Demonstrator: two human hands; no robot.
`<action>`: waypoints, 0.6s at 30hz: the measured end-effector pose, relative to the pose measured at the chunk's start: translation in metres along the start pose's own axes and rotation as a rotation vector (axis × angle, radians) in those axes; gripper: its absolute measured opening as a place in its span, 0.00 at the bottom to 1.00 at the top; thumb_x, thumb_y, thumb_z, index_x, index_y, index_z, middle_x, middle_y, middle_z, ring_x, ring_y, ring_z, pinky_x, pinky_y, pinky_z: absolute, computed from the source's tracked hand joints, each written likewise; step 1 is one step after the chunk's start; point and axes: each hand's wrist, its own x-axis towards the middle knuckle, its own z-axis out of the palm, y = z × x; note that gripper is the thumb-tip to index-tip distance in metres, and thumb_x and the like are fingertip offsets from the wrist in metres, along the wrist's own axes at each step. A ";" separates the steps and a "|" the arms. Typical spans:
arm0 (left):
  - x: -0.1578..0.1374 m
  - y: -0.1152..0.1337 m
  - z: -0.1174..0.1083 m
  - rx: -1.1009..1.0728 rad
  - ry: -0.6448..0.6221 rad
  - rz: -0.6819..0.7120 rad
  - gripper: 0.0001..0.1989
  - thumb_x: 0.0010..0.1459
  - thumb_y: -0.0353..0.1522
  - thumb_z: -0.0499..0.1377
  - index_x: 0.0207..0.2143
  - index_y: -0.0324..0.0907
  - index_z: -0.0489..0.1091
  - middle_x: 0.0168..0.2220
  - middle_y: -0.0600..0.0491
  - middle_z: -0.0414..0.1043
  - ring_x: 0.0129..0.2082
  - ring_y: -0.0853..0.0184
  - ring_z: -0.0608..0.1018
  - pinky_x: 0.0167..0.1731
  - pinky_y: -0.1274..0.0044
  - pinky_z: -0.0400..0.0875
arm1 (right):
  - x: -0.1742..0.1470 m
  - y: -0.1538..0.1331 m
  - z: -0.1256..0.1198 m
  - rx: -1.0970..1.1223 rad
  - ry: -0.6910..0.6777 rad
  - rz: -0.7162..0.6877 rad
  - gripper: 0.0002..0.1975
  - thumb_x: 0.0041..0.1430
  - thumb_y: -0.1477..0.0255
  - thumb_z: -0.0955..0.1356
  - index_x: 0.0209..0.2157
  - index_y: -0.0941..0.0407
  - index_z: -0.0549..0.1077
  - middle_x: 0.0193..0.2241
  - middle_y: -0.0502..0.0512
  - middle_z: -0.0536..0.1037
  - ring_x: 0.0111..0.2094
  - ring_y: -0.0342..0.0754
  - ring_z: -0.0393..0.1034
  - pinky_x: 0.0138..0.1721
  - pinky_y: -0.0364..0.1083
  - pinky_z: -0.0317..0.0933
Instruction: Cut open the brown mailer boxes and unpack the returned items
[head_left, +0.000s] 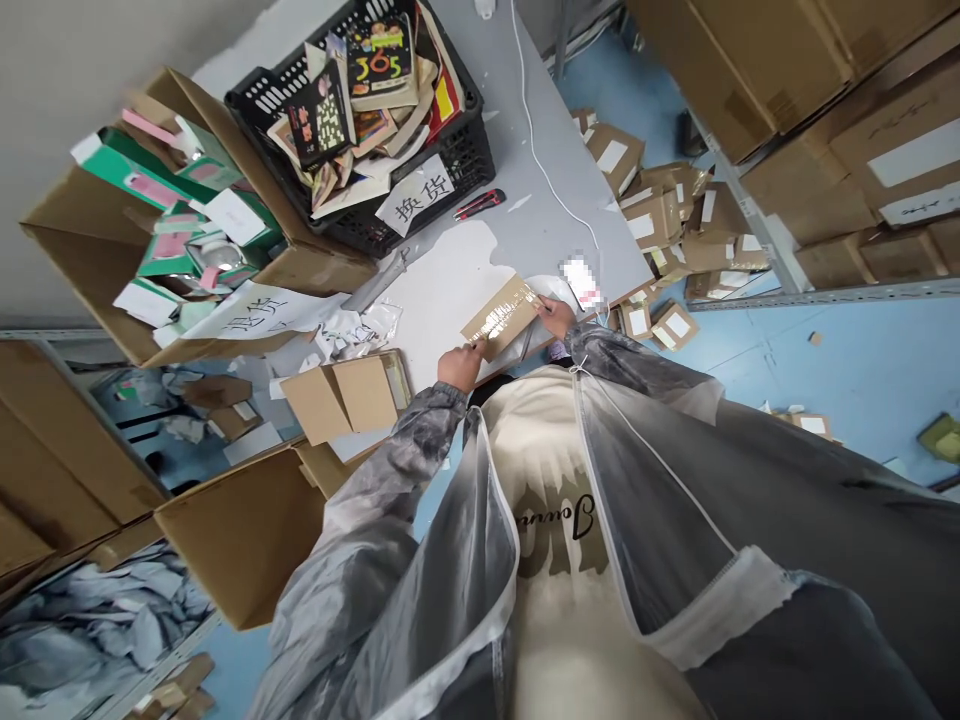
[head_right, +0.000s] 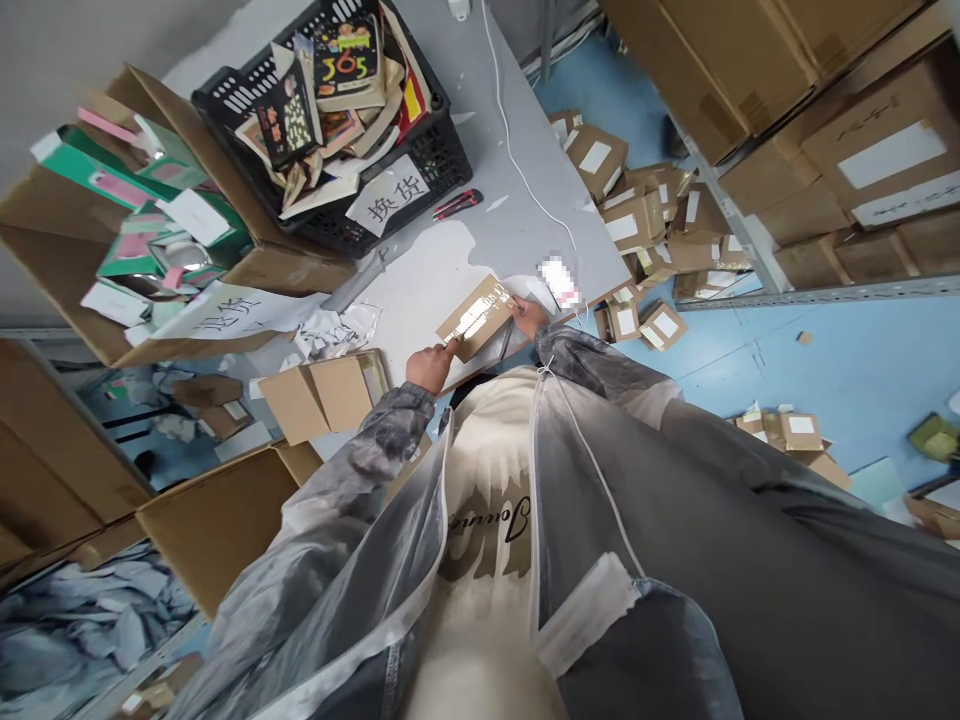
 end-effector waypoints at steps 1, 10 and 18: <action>-0.012 -0.005 -0.003 0.098 -0.040 -0.014 0.31 0.81 0.25 0.56 0.81 0.44 0.74 0.48 0.36 0.82 0.54 0.43 0.89 0.59 0.58 0.82 | -0.001 0.000 0.001 -0.022 0.023 0.025 0.31 0.90 0.69 0.66 0.83 0.71 0.75 0.80 0.72 0.77 0.82 0.63 0.72 0.85 0.58 0.62; -0.031 0.016 -0.002 0.310 -0.051 -0.006 0.32 0.85 0.25 0.47 0.82 0.43 0.72 0.59 0.30 0.84 0.54 0.47 0.91 0.46 0.67 0.78 | 0.000 -0.026 0.009 -0.508 0.237 -0.238 0.37 0.82 0.72 0.69 0.86 0.65 0.72 0.91 0.75 0.58 0.92 0.71 0.48 0.93 0.71 0.39; -0.033 -0.015 -0.004 0.011 0.040 0.025 0.25 0.92 0.45 0.52 0.77 0.51 0.79 0.63 0.37 0.86 0.54 0.49 0.90 0.45 0.69 0.74 | 0.036 -0.076 0.020 -1.085 -0.349 -0.731 0.35 0.86 0.59 0.73 0.84 0.59 0.76 0.84 0.70 0.74 0.88 0.70 0.58 0.92 0.75 0.43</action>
